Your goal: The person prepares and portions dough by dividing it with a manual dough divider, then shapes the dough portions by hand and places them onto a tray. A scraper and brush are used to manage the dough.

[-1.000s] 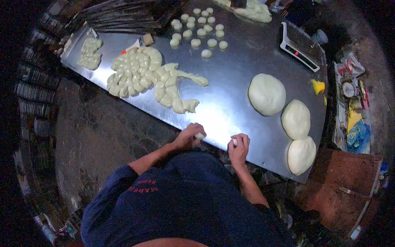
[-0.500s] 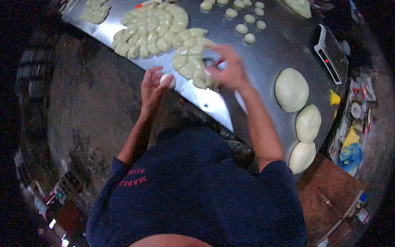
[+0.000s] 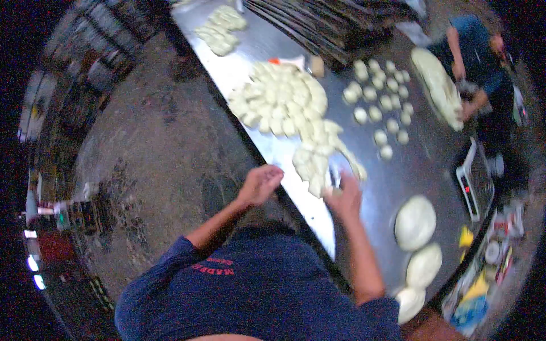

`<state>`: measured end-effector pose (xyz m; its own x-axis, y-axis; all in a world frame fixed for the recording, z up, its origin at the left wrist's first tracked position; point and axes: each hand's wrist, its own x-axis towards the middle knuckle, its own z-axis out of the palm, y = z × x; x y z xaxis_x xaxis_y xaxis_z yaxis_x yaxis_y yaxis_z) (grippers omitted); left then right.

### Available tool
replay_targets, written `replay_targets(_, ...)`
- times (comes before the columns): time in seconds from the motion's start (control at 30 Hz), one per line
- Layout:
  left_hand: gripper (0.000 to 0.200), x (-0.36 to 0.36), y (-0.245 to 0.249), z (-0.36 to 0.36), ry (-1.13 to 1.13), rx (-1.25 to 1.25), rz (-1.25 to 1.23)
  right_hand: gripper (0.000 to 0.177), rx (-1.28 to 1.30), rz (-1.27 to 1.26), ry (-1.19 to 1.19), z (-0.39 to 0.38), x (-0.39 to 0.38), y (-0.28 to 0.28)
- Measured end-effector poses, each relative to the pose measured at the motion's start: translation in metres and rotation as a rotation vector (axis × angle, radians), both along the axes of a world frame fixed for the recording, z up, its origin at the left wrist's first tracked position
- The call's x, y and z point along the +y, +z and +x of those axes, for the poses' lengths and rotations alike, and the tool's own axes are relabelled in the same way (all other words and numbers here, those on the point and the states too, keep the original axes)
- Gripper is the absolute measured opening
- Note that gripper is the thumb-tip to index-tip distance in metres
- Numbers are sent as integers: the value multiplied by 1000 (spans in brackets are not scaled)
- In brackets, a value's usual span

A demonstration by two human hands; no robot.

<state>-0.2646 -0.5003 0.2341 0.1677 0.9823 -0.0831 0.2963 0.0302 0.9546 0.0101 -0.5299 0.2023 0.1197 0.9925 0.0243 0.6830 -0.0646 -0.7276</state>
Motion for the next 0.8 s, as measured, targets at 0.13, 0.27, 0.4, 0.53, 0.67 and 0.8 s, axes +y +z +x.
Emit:
replay_targets(0.13,18,2,-3,29,-27,18,-19,43,-289,326,18,-58,-33,-7)
replay_targets(0.27,33,17,-17,82,-275,188,301,27,-202,350,121,-33,-4,-6)
replay_targets(0.4,59,20,-62,99,-638,575,600,28,178,47,83,19,-59,1)
replay_targets(0.53,63,5,-56,93,-755,779,664,25,332,-194,-246,85,-161,27)
replay_targets(0.67,55,-21,-28,114,-663,864,419,23,500,-155,-567,123,-233,44)
replay_targets(0.8,48,-69,41,189,-712,84,167,29,582,195,-619,99,-229,86)
